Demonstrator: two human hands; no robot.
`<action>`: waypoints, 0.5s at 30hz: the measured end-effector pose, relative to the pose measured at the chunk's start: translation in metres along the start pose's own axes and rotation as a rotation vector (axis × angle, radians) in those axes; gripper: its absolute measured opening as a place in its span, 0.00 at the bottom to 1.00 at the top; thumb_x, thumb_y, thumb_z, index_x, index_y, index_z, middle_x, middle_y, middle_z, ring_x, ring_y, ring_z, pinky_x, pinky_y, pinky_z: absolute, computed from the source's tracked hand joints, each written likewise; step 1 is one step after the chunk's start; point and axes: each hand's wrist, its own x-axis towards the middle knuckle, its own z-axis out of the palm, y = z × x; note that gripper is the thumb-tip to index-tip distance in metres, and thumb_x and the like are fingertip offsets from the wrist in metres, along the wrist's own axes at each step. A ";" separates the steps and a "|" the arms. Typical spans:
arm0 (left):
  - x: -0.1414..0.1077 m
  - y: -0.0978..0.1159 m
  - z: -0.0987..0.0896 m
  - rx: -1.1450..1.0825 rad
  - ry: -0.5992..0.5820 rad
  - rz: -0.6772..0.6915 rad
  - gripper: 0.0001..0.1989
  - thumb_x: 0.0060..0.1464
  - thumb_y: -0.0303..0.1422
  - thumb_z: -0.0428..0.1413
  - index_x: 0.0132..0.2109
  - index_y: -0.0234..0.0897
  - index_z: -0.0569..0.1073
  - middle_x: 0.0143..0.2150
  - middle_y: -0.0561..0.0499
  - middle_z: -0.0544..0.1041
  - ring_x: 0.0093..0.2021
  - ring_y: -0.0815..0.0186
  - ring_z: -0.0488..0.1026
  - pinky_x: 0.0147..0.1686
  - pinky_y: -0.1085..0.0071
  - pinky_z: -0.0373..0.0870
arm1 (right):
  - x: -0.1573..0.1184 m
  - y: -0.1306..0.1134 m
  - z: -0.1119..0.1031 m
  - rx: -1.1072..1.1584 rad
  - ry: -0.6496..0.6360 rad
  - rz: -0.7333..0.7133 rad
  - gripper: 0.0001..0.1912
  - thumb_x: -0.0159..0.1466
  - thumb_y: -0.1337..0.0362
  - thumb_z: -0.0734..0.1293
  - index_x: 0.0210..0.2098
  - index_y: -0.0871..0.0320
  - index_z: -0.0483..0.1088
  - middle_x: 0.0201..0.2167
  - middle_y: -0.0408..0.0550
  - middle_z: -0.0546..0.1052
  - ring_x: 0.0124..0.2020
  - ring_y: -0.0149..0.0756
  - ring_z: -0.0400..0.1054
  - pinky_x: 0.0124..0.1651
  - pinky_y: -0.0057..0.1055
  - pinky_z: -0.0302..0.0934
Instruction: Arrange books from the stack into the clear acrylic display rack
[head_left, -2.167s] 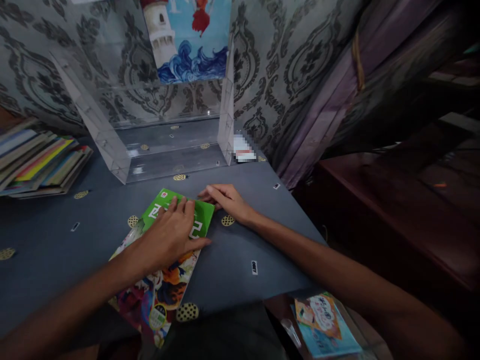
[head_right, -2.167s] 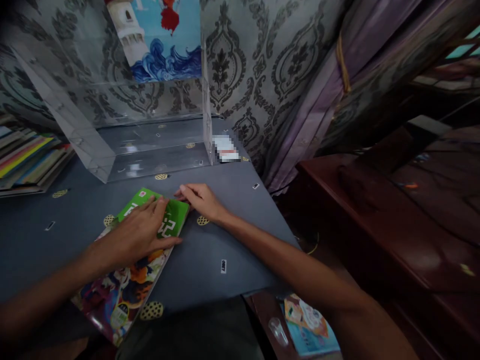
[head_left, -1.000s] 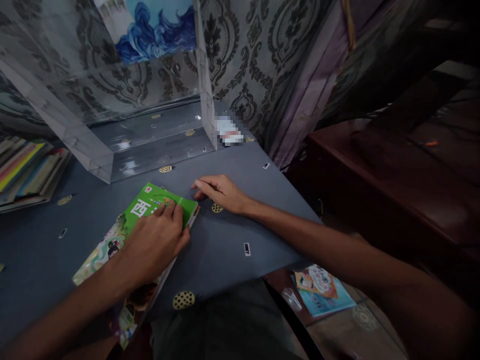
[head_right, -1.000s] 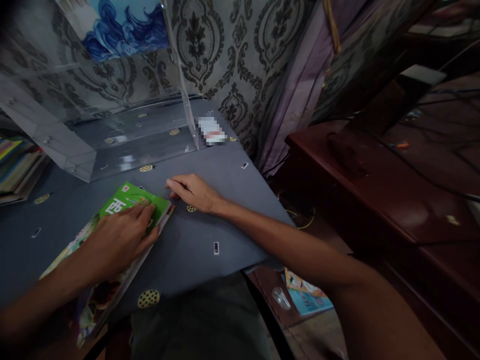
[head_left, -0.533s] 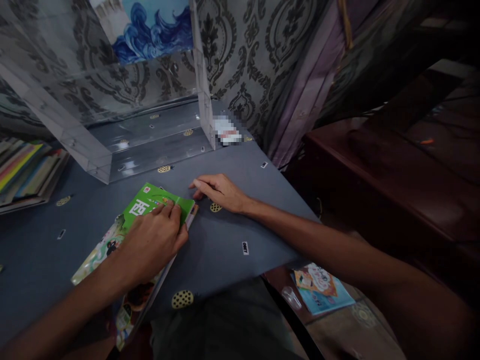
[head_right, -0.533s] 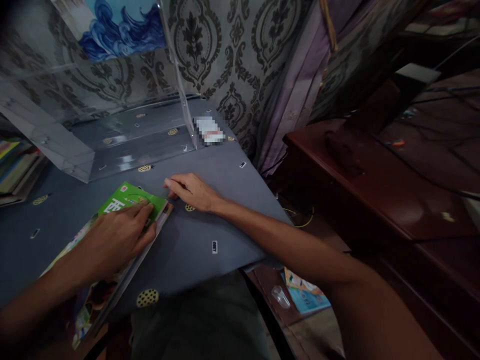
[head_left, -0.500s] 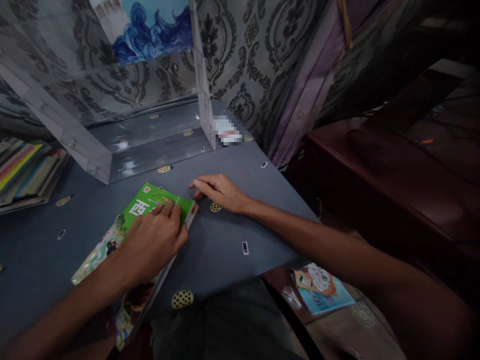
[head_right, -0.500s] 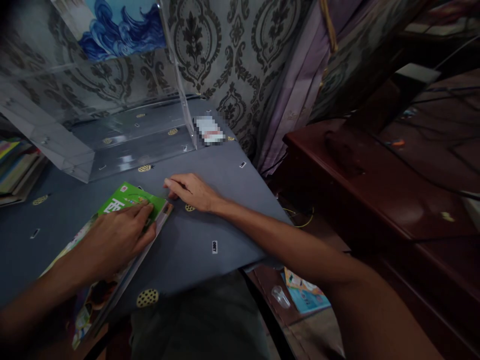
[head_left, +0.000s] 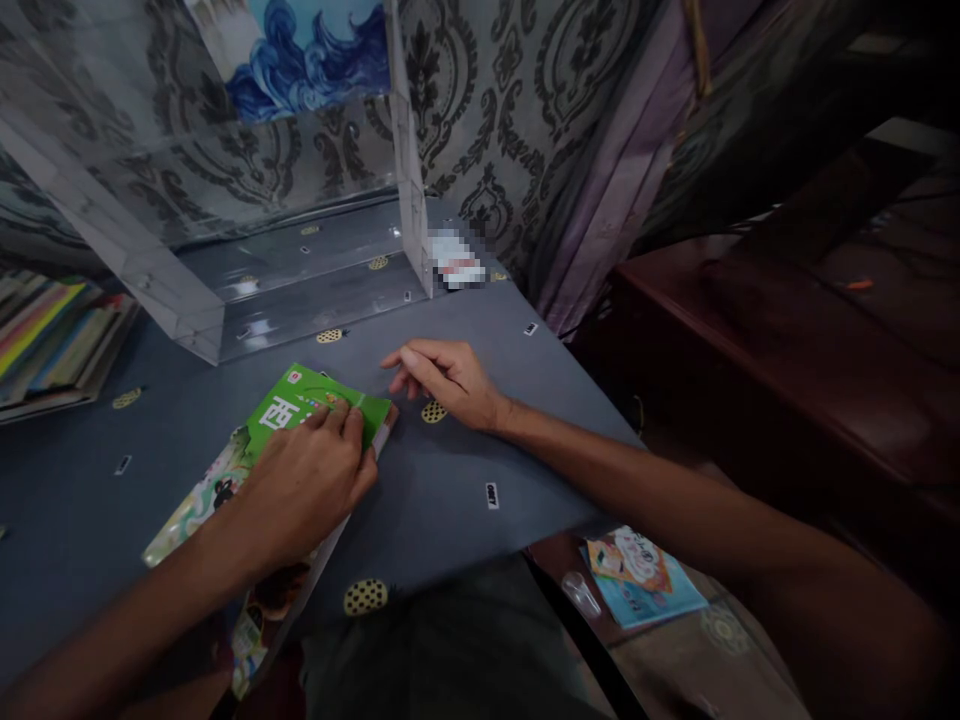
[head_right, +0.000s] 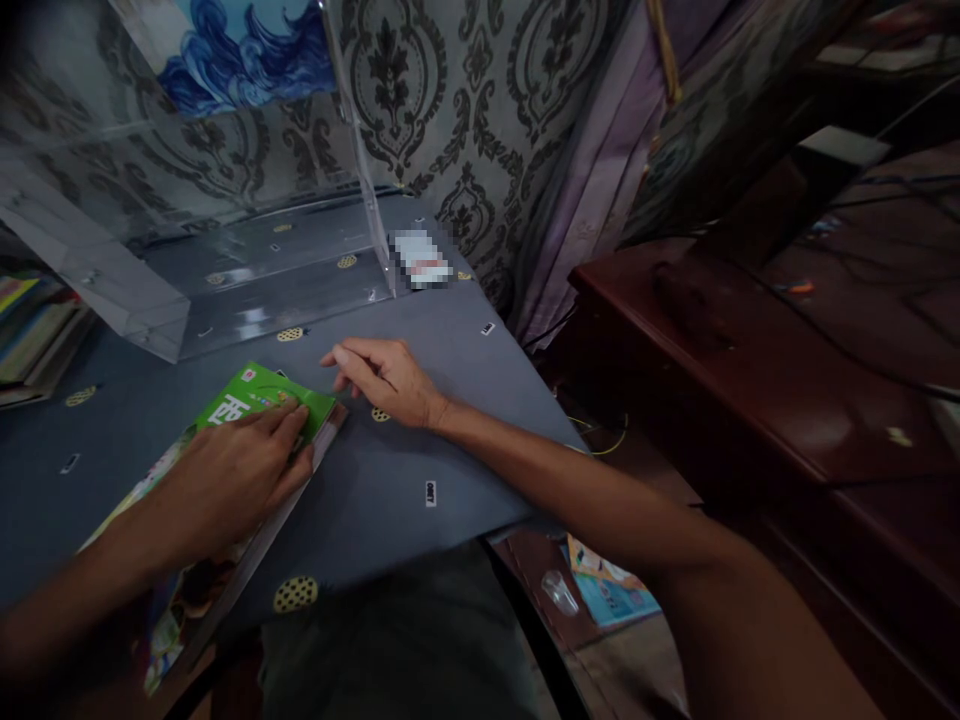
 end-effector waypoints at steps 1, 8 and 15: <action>0.000 0.000 0.000 -0.001 0.003 0.001 0.16 0.65 0.32 0.46 0.46 0.29 0.76 0.46 0.34 0.80 0.46 0.46 0.80 0.36 0.55 0.80 | -0.001 -0.001 0.000 0.001 -0.013 -0.010 0.25 0.73 0.48 0.56 0.41 0.62 0.75 0.28 0.45 0.77 0.24 0.26 0.67 0.31 0.25 0.64; 0.001 0.004 0.000 0.018 -0.031 -0.048 0.16 0.64 0.32 0.48 0.50 0.28 0.76 0.51 0.33 0.79 0.49 0.49 0.80 0.40 0.59 0.80 | -0.003 -0.001 0.001 -0.135 -0.134 -0.085 0.24 0.74 0.52 0.56 0.36 0.61 0.74 0.26 0.43 0.75 0.25 0.27 0.65 0.32 0.26 0.60; 0.002 0.007 0.000 0.007 -0.062 -0.054 0.20 0.65 0.34 0.49 0.55 0.23 0.74 0.55 0.29 0.77 0.53 0.45 0.77 0.44 0.54 0.80 | -0.004 0.001 -0.001 -0.345 -0.259 -0.100 0.24 0.74 0.53 0.55 0.29 0.57 0.71 0.21 0.42 0.71 0.25 0.29 0.64 0.33 0.28 0.57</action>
